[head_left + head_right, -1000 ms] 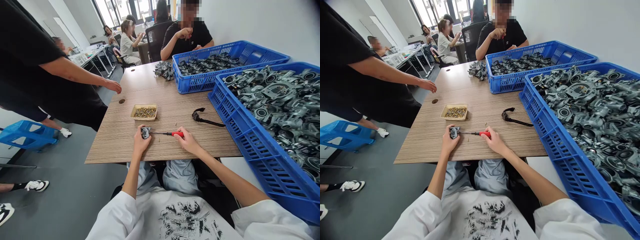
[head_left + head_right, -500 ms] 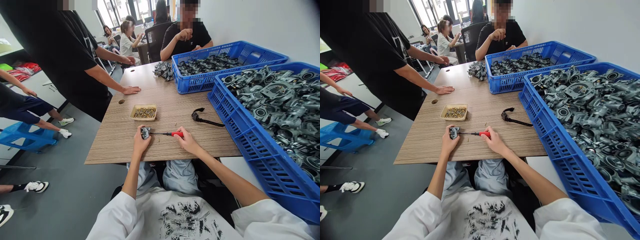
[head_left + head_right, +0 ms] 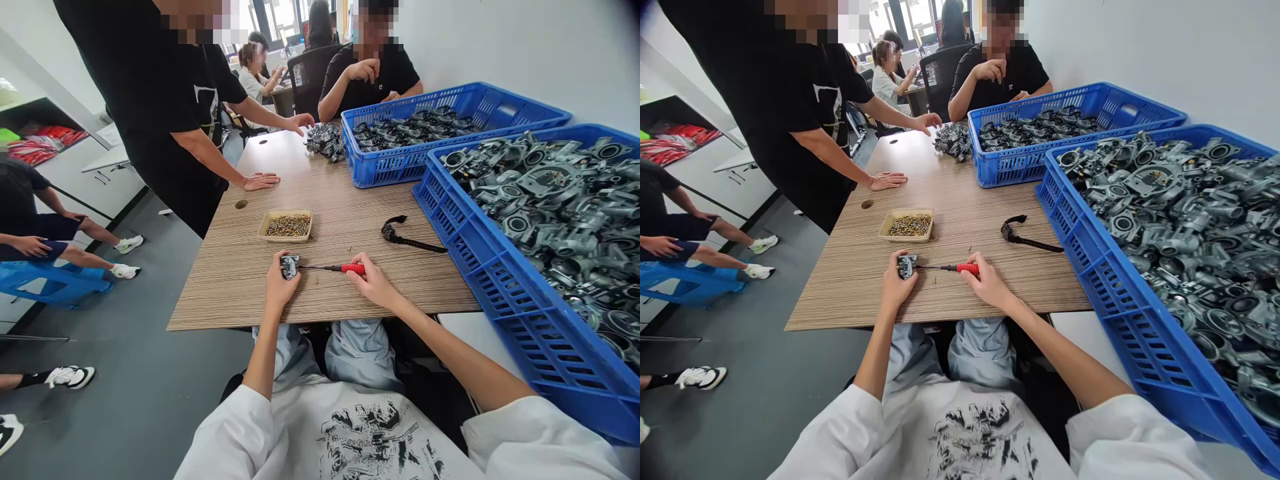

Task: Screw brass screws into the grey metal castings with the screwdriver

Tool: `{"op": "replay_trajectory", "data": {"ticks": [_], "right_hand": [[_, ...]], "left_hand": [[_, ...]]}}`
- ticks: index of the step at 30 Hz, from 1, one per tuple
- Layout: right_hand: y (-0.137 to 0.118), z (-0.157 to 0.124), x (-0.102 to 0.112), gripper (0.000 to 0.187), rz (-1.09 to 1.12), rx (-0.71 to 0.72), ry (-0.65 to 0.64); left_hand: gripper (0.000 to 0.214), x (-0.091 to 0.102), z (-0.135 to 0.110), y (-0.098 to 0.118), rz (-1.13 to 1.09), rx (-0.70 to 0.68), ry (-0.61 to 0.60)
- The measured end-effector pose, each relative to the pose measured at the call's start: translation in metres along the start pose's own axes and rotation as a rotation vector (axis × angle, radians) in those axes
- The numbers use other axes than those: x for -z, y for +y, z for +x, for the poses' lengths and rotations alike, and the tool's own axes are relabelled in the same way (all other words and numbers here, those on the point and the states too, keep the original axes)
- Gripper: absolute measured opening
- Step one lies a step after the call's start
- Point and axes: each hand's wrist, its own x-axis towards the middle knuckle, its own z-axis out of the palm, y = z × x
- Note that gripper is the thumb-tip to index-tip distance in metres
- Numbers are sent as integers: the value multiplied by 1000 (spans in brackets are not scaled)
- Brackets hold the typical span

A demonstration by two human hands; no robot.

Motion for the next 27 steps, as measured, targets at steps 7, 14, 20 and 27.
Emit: {"op": "replay_trajectory", "data": {"ticks": [7, 14, 20, 27], "right_hand": [[0, 1, 0, 27, -24, -16, 14], [-3, -1, 0, 27, -5, -7, 12], [-3, -1, 0, 29, 22, 23, -10], [2, 1, 0, 26, 1, 1, -8]], "left_hand": [[55, 1, 0, 3, -1, 10, -1], [55, 0, 0, 2, 1, 10, -3], [55, 1, 0, 2, 2, 21, -10], [55, 2, -1, 3, 5, 15, -8]]}}
